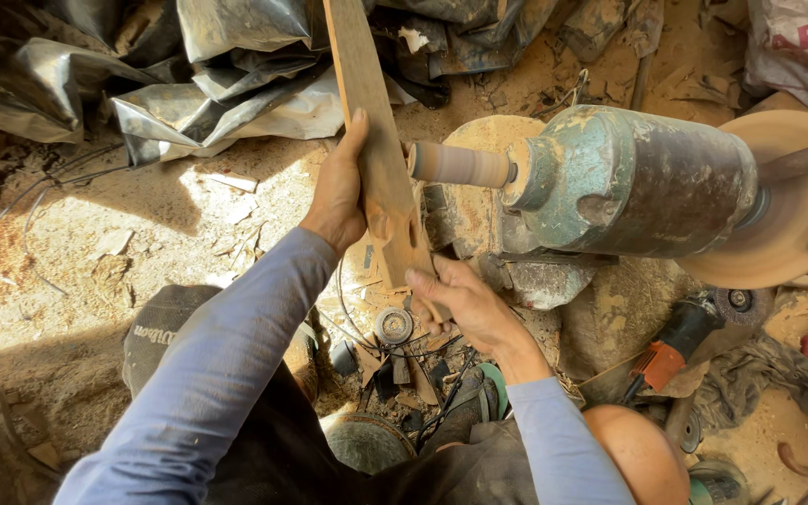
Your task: The person shapes a wooden piece by pressing it against a rotating drum sander, then switches to a handheld angle grinder to smooth the surface. The person holds and repositions the wood repeatedly while sanding.
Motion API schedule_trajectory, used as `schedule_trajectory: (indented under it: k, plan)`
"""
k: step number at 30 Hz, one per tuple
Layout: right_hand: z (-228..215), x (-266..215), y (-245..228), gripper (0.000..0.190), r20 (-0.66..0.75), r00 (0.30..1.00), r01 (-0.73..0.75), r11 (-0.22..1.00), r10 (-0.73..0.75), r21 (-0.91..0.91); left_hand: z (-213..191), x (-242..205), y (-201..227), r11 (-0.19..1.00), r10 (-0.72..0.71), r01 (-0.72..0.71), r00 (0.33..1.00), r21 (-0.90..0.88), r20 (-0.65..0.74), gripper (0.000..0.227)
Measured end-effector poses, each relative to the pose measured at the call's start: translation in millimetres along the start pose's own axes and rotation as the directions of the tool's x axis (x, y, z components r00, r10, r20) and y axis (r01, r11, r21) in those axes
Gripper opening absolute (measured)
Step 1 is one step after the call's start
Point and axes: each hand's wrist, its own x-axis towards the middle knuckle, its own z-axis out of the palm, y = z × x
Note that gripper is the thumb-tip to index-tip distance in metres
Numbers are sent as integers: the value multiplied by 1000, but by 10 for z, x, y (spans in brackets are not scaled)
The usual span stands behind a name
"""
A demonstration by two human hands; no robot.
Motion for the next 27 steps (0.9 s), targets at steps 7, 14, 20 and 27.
schedule_trajectory:
  k: [7,14,20,27]
  plan:
    - [112,-342,85,41,121,991,89,959,-58,-270,-30,-665,136,995,83,-81,995,56,-51,56]
    - [100,-743,1,38,43,992,127,921,-119,-368,48,-1362,174,978,206,-207,978,25,45,51]
    - [-392,-1385,-200,43,-175,797,517,803,-578,-297,46,-1653,131,986,150,-163,953,29,262,29]
    - [-544,-1626,62,24,-397,496,865,480,-772,147,649,-1798,-387,985,-149,171,904,-19,401,39]
